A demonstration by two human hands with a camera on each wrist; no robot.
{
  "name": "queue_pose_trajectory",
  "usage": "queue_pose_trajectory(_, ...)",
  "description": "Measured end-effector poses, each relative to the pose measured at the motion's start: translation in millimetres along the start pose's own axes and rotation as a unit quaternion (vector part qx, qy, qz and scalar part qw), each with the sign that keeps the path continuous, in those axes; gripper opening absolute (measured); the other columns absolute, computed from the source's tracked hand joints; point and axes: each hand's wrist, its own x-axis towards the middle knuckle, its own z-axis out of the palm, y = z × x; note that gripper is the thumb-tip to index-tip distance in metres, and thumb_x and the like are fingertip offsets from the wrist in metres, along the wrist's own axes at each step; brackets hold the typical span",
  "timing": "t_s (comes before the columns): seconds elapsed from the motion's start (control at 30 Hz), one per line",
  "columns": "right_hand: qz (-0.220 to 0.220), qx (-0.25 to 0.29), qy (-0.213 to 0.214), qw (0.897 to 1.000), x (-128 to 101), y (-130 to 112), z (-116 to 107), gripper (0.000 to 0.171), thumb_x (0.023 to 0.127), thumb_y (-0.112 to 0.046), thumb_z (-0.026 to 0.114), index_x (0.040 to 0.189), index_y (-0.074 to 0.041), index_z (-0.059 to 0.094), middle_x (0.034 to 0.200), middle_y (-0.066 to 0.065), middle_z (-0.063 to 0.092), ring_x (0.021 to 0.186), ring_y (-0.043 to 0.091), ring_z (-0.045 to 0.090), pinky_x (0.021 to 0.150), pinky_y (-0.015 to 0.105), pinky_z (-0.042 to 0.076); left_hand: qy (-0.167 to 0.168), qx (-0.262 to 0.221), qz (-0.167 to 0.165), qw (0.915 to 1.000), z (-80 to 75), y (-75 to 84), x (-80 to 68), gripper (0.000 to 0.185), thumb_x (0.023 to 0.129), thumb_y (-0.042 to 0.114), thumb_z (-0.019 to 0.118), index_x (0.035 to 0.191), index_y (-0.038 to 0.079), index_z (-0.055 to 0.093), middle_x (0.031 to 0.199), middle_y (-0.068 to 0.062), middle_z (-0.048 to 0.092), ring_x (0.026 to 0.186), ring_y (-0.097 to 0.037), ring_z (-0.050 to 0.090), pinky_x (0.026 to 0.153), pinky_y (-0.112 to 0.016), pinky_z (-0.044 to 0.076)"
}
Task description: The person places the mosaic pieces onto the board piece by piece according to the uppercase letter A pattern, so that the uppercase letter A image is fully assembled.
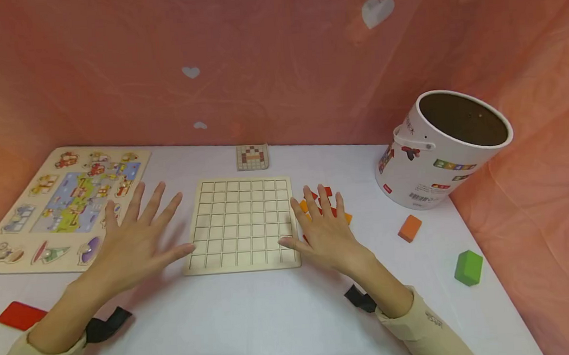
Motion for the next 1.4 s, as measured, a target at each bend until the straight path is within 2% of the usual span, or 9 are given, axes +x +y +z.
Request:
queue_pose_trajectory(0.13,0.015,0.019,-0.012,1.0,0,9,-2,0.086,0.097,-0.06,0.05,0.158,-0.006,0.022,0.165,0.022,0.007,0.149,0.046,-0.002,0.11,0.069,-0.004,-0.008,-0.02,0.011,0.9997,2.1,-0.7,3.9,0.094,0.088,0.07,0.055,0.159,0.016,0.026,0.165,-0.018,0.012,0.151,-0.042,-0.003,0.104,-0.078,0.002)
queue_pose_trajectory(0.23,0.021,0.089,-0.025,0.995,4,31,-5,0.082,0.097,-0.05,0.058,0.157,-0.005,0.026,0.164,0.022,0.014,0.149,0.046,0.005,0.111,0.069,0.0,-0.029,-0.083,0.038,0.9954,8.4,-5.3,6.7,0.084,0.093,0.055,0.061,0.158,0.013,0.027,0.165,-0.019,0.013,0.149,-0.044,0.01,0.104,-0.076,0.013)
queue_pose_trajectory(0.37,0.006,0.236,-0.024,0.971,20,76,-6,0.064,0.097,-0.026,0.065,0.149,0.001,0.04,0.153,0.024,0.037,0.142,0.044,0.03,0.111,0.065,0.022,-0.085,-0.197,0.076,0.9738,21.5,-16.3,8.3,0.074,0.094,0.031,0.07,0.153,0.005,0.036,0.161,-0.023,0.022,0.143,-0.047,0.026,0.102,-0.073,0.025)
queue_pose_trajectory(0.47,-0.006,0.3,-0.01,0.954,37,105,-3,0.048,0.096,-0.011,0.065,0.139,0.006,0.051,0.137,0.025,0.051,0.126,0.043,0.047,0.103,0.057,0.039,-0.1,-0.224,0.092,0.9651,32.3,-23.1,10.2,0.068,0.09,0.024,0.075,0.146,0.0,0.046,0.155,-0.026,0.033,0.138,-0.048,0.034,0.1,-0.071,0.03)
queue_pose_trajectory(0.57,-0.011,0.307,-0.002,0.952,55,125,1,0.037,0.094,-0.003,0.065,0.129,0.009,0.059,0.122,0.025,0.06,0.109,0.039,0.055,0.093,0.045,0.048,-0.085,-0.229,0.103,0.9641,41.5,-27.7,12.8,0.066,0.086,0.021,0.078,0.142,-0.001,0.051,0.151,-0.026,0.039,0.135,-0.046,0.038,0.099,-0.068,0.031)
queue_pose_trajectory(0.67,-0.011,0.304,-0.002,0.953,69,134,4,0.029,0.092,0.0,0.066,0.12,0.01,0.064,0.111,0.023,0.065,0.098,0.034,0.055,0.085,0.034,0.047,-0.081,-0.253,0.111,0.9576,47.9,-31.1,13.9,0.065,0.086,0.022,0.079,0.14,-0.001,0.053,0.152,-0.026,0.038,0.138,-0.046,0.035,0.1,-0.066,0.029)
queue_pose_trajectory(0.97,0.005,0.296,-0.018,0.955,87,133,8,0.012,0.089,0.002,0.072,0.098,0.009,0.068,0.091,0.017,0.066,0.085,0.028,0.051,0.077,0.029,0.044,-0.087,-0.286,0.113,0.9475,57.4,-39.3,15.1,0.062,0.086,0.022,0.078,0.139,0.0,0.056,0.156,-0.02,0.036,0.143,-0.041,0.029,0.104,-0.064,0.024)
queue_pose_trajectory(1.13,0.001,0.293,-0.044,0.955,87,132,6,0.019,0.089,0.001,0.072,0.104,0.009,0.064,0.091,0.016,0.062,0.084,0.026,0.053,0.073,0.022,0.046,-0.08,-0.289,0.114,0.9474,57.9,-40.5,15.5,0.06,0.086,0.021,0.078,0.138,0.0,0.057,0.155,-0.02,0.038,0.142,-0.041,0.031,0.103,-0.063,0.024)
queue_pose_trajectory(1.4,0.0,0.281,-0.07,0.957,82,135,3,0.02,0.089,0.0,0.072,0.105,0.009,0.065,0.094,0.015,0.064,0.085,0.025,0.053,0.075,0.026,0.046,-0.083,-0.288,0.112,0.9475,57.9,-40.1,16.4,0.06,0.087,0.023,0.078,0.139,0.001,0.057,0.156,-0.019,0.037,0.142,-0.041,0.03,0.104,-0.063,0.023)
